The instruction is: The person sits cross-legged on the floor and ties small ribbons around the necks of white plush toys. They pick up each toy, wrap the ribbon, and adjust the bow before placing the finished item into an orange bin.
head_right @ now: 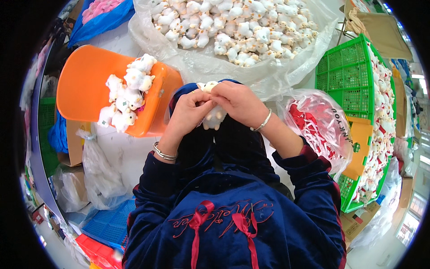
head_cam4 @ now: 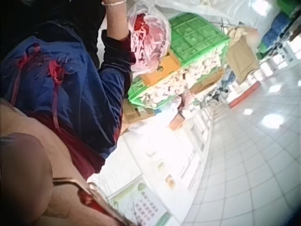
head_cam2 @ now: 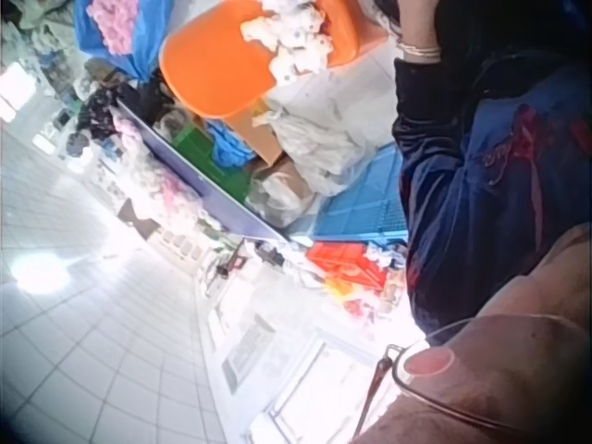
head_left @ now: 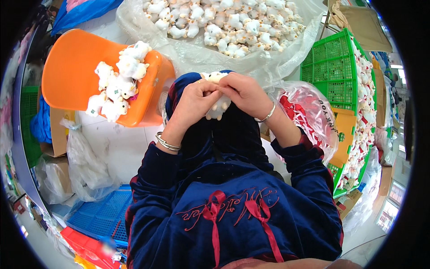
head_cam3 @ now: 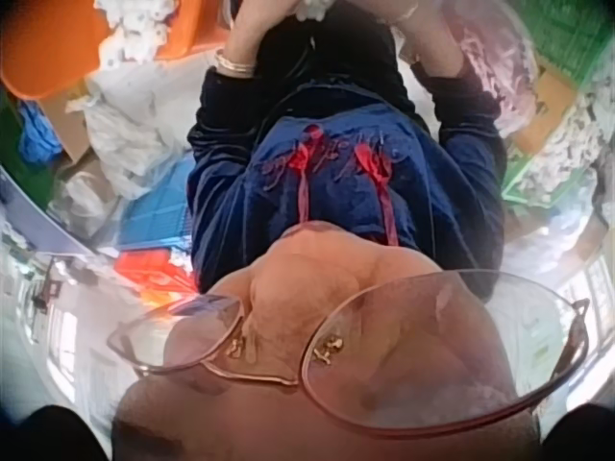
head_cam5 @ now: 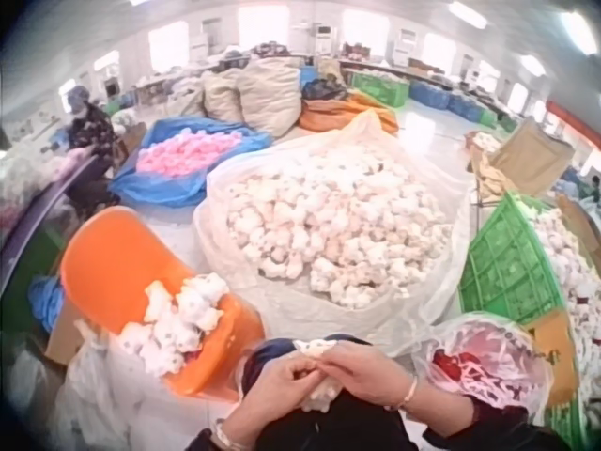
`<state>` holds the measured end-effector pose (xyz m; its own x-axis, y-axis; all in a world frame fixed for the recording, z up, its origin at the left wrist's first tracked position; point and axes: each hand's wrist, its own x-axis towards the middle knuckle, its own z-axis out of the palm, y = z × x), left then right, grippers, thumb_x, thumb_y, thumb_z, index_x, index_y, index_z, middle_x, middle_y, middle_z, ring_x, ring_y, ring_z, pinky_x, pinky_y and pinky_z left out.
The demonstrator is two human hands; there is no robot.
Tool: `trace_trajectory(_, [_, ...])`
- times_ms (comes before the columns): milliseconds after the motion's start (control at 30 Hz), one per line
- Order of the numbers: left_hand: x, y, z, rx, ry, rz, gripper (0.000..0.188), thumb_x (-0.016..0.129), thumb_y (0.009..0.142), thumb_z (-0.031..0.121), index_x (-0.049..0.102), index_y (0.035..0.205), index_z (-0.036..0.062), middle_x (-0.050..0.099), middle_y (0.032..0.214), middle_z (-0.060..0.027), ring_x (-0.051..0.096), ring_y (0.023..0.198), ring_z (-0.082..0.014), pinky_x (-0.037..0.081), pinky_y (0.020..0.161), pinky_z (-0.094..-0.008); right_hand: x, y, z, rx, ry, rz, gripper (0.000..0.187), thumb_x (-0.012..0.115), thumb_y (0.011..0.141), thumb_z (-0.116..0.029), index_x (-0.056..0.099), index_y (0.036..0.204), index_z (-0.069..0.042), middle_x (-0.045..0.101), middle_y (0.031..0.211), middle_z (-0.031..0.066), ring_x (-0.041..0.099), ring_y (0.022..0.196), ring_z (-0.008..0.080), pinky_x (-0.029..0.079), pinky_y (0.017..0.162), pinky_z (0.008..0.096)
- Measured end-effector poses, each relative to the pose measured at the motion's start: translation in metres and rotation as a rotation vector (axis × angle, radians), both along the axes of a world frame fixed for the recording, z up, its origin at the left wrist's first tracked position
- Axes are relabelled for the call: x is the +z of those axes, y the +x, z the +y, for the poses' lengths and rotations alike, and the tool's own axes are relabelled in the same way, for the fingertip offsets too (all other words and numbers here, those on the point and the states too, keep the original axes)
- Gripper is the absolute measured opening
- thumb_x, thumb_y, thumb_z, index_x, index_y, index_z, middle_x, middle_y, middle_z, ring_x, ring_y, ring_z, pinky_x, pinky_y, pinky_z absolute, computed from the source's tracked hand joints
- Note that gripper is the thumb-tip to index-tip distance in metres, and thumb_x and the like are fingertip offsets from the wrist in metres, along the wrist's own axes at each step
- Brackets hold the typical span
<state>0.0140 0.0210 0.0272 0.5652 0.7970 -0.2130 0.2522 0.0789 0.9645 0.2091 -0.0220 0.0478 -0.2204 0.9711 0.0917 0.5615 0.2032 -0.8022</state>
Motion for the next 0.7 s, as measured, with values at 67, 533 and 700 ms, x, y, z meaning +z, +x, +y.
trace_trajectory(67, [0.001,-0.002,0.004,-0.032,-0.037,-0.008,0.023,0.069,0.095,0.019,0.074,0.1,-0.0033,0.069,0.082,-0.0053,0.063,0.074,-0.01,0.051,0.066,-0.0269,-0.006,0.01,-0.001,0.025,-0.139,0.202,0.003,0.066,0.094,-0.006,0.066,0.096,-0.003,0.067,0.095,0.0122,0.065,0.084,0.0277,0.052,0.072,0.0356])
trace_trajectory(533, [-0.002,-0.003,0.009,-0.068,-0.119,-0.046,0.023,0.068,0.1,0.023,0.071,0.107,0.0015,0.062,0.077,0.0044,0.052,0.058,-0.0021,0.04,0.05,-0.0192,0.003,0.015,0.011,0.123,-0.186,0.062,0.009,0.07,0.089,-0.007,0.065,0.095,-0.002,0.068,0.082,0.0116,0.066,0.073,0.0243,0.053,0.067,0.0338])
trace_trajectory(700, [-0.004,-0.003,0.01,-0.049,-0.133,-0.019,0.022,0.068,0.099,0.022,0.072,0.106,0.0012,0.062,0.078,0.0044,0.052,0.058,-0.0019,0.041,0.05,-0.0188,0.005,0.007,0.011,0.082,-0.138,-0.005,0.012,0.068,0.089,-0.008,0.061,0.097,-0.002,0.067,0.084,0.0142,0.067,0.077,0.0301,0.053,0.069,0.0377])
